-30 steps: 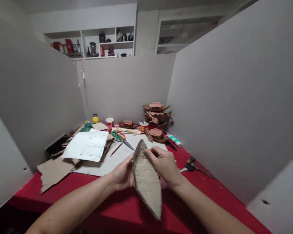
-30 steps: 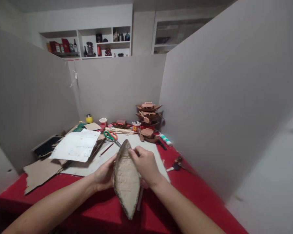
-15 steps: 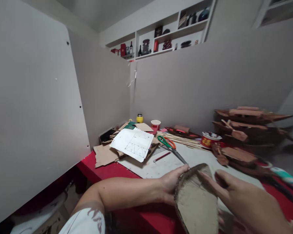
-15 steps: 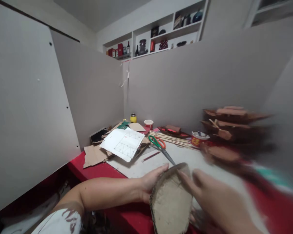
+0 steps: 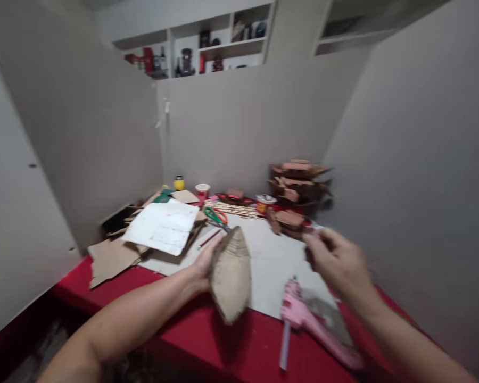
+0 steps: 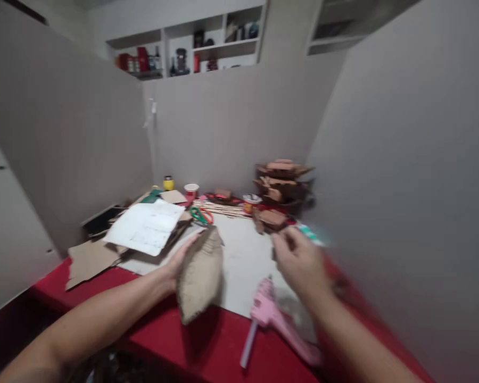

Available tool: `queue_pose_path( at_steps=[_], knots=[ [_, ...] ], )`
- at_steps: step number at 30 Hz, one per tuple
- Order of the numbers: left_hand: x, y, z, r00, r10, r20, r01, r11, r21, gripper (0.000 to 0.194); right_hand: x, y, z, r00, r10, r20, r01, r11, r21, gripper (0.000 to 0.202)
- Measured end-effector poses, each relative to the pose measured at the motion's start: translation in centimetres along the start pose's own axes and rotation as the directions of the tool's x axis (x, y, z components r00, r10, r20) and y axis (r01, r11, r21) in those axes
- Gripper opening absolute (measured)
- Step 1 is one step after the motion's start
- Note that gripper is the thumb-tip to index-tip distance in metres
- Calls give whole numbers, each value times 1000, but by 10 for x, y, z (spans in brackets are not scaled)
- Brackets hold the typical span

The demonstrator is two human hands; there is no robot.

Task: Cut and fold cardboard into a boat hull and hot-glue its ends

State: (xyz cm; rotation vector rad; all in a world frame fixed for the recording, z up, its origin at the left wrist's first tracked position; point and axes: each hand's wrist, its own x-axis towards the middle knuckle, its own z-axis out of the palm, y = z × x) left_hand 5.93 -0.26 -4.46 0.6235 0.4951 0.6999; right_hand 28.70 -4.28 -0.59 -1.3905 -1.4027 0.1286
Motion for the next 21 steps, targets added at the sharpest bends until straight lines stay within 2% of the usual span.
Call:
queue_pose_path(
  at_steps=[1, 3, 5, 10, 15, 18, 21],
  knots=[
    [2, 2, 1, 999, -15, -31, 15, 1000, 2, 47, 0, 0, -1, 1000, 10, -19, -10, 1000, -6, 27],
    [6, 4, 3, 996, -30, -86, 31, 999, 20, 46, -1, 5, -4, 999, 22, 24, -24, 994, 107, 26],
    [9, 4, 6, 991, -19, -132, 26, 998, 57, 45, -2, 12, -6, 999, 32, 34, -36, 992, 122, 29],
    [16, 3, 6, 965, 98, -243, -49, 979, 197, 39, -5, 23, -10, 998, 42, 55, -51, 983, 177, 37],
    [24, 6, -5, 927, 245, -282, -131, 920, 369, 42, -4, 34, -10, 994, 19, 106, -41, 979, 202, 39],
    [26, 10, -10, 865, 401, -301, -229, 850, 474, 43, -4, 41, -11, 993, 0, 119, -22, 983, 185, 37],
    [26, 15, -12, 766, 575, -287, -337, 740, 581, 37, -5, 48, -13, 993, -24, 112, 8, 990, 141, 33]
  ],
)
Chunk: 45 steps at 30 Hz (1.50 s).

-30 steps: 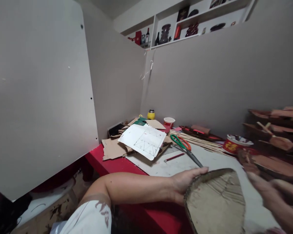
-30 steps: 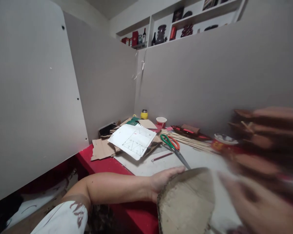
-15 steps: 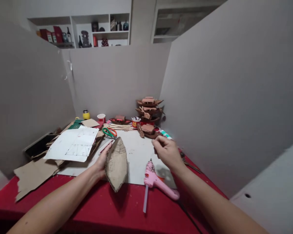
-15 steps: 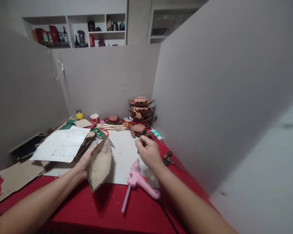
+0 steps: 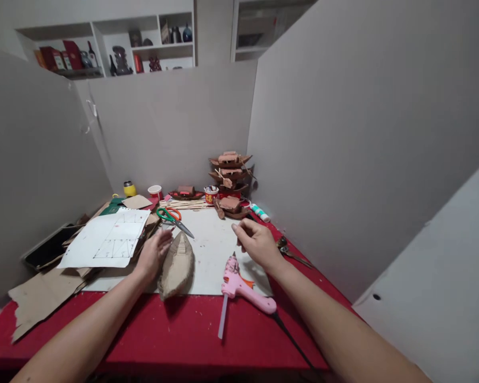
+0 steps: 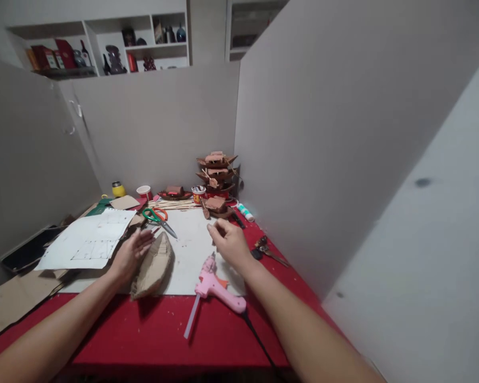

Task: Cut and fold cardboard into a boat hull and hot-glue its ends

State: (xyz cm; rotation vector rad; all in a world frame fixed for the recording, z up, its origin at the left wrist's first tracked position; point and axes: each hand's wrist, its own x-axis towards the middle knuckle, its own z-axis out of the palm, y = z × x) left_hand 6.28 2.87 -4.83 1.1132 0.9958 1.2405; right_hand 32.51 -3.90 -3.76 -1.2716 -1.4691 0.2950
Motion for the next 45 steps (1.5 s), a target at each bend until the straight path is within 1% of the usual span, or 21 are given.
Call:
queue_pose_path(
  at_steps=[2, 4, 7, 10, 13, 14, 16, 18, 22, 25, 29, 32, 37, 40, 45],
  knots=[
    [1, 2, -1, 994, 104, -45, -101, 993, 67, 30, 0, 4, -1, 1000, -21, -1, 21, 999, -49, 29],
    [1, 5, -2, 979, 186, -81, -173, 973, 153, 24, 1, 7, 0, 999, -36, -2, 36, 994, -103, 24],
    [-1, 7, 0, 952, 286, -109, -252, 934, 253, 27, 3, 10, 1, 999, -36, -24, 31, 982, -187, 22],
    [-3, 8, 3, 933, 344, -105, -302, 907, 293, 34, 2, 9, -1, 998, -18, -54, 3, 965, -262, 20],
    [-4, 8, 7, 925, 369, -86, -329, 894, 306, 37, -3, 3, -11, 998, -11, -69, -12, 945, -326, 18],
    [-5, 7, 8, 911, 407, -62, -366, 870, 331, 36, -7, 0, -15, 996, -58, -64, 31, 931, -364, 18],
    [-6, 5, 9, 897, 442, -14, -406, 836, 369, 35, -16, -4, -26, 993, -96, -71, 61, 921, -385, 18],
    [-8, 4, 10, 902, 432, 11, -402, 829, 388, 34, -30, -5, -36, 989, -105, -103, 58, 922, -382, 19],
    [-13, 4, 12, 920, 392, -23, -350, 845, 404, 35, -58, 0, -48, 985, -62, -164, -3, 930, -367, 22],
    [-16, 4, 11, 913, 407, -11, -370, 842, 393, 36, -76, 1, -50, 987, -7, -163, -51, 937, -345, 22],
    [-15, 3, 10, 911, 412, 16, -389, 847, 362, 34, -93, -2, -45, 992, 29, -125, -68, 945, -320, 22],
    [-14, 2, 9, 929, 371, 4, -353, 880, 317, 36, -100, 2, -38, 992, 62, -112, -92, 952, -291, 22],
    [-13, 2, 10, 953, 304, -5, -290, 913, 288, 34, -105, 17, -29, 982, 106, -156, -143, 959, -245, 21],
    [-14, 2, 10, 958, 286, 16, -279, 918, 281, 33, -106, 22, -27, 977, 123, -175, -163, 958, -236, 21],
    [-18, 3, 11, 956, 287, 59, -292, 919, 266, 31, -107, 23, -26, 974, 134, -182, -178, 950, -256, 22]
  ],
)
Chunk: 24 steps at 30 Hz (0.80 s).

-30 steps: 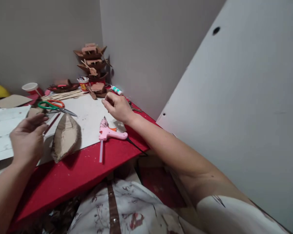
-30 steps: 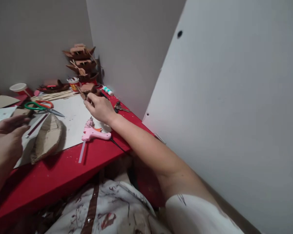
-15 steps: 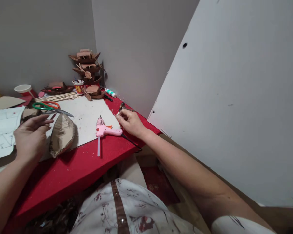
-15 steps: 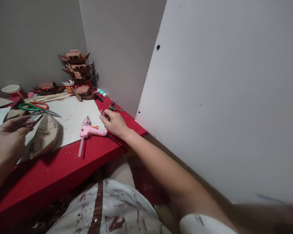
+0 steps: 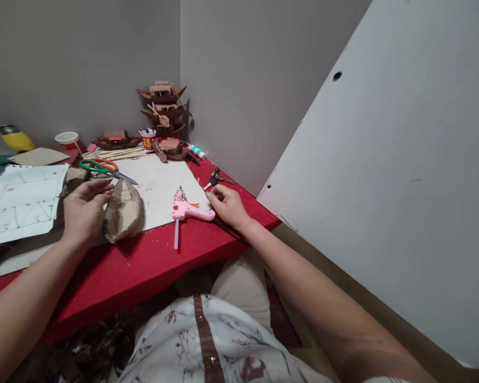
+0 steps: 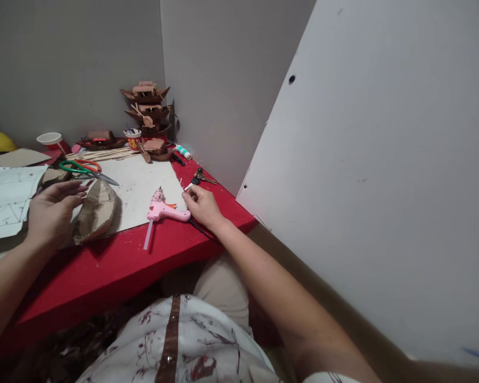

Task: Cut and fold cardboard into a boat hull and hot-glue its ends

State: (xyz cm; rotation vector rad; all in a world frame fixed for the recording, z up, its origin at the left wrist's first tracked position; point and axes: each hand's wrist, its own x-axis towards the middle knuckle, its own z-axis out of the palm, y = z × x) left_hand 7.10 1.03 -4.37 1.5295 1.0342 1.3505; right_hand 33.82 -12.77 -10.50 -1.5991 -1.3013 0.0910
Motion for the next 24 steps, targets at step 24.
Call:
queue_pose_path(
  at_steps=[24],
  knots=[
    [-13, 12, 6, 997, 75, -19, -72, 989, 132, 36, 0, 1, -5, 999, -9, 48, 15, 991, -131, 20]
  ],
)
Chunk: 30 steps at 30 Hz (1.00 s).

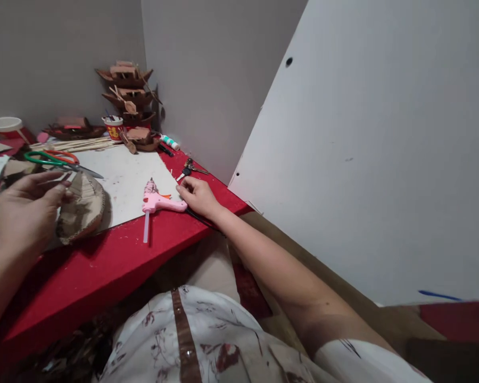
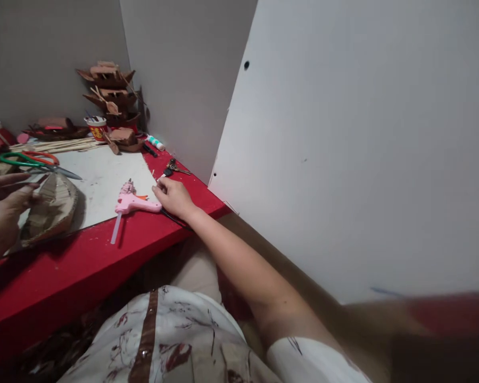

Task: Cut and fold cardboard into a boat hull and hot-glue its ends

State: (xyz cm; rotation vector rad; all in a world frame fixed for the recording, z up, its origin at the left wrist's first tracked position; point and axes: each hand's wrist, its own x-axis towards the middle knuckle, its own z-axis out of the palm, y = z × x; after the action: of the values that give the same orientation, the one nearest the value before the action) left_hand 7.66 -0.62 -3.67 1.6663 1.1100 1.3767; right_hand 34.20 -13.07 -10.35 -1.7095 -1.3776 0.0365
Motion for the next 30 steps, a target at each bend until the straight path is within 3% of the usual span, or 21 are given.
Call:
queue_pose_path(
  at_steps=[3, 13, 30],
  knots=[
    [2, -2, -1, 999, -41, 13, 42, 994, -99, 31, -2, -2, 1, 1000, -19, -1, 19, 999, 33, 20],
    [10, -16, -8, 999, -25, -19, 21, 984, -178, 25, -3, 1, 7, 999, -38, -6, 38, 997, 66, 21],
    [6, -16, -5, 996, -21, 88, 44, 962, -271, 19, -9, -1, 6, 998, -34, 58, 32, 999, 24, 23]
  ],
)
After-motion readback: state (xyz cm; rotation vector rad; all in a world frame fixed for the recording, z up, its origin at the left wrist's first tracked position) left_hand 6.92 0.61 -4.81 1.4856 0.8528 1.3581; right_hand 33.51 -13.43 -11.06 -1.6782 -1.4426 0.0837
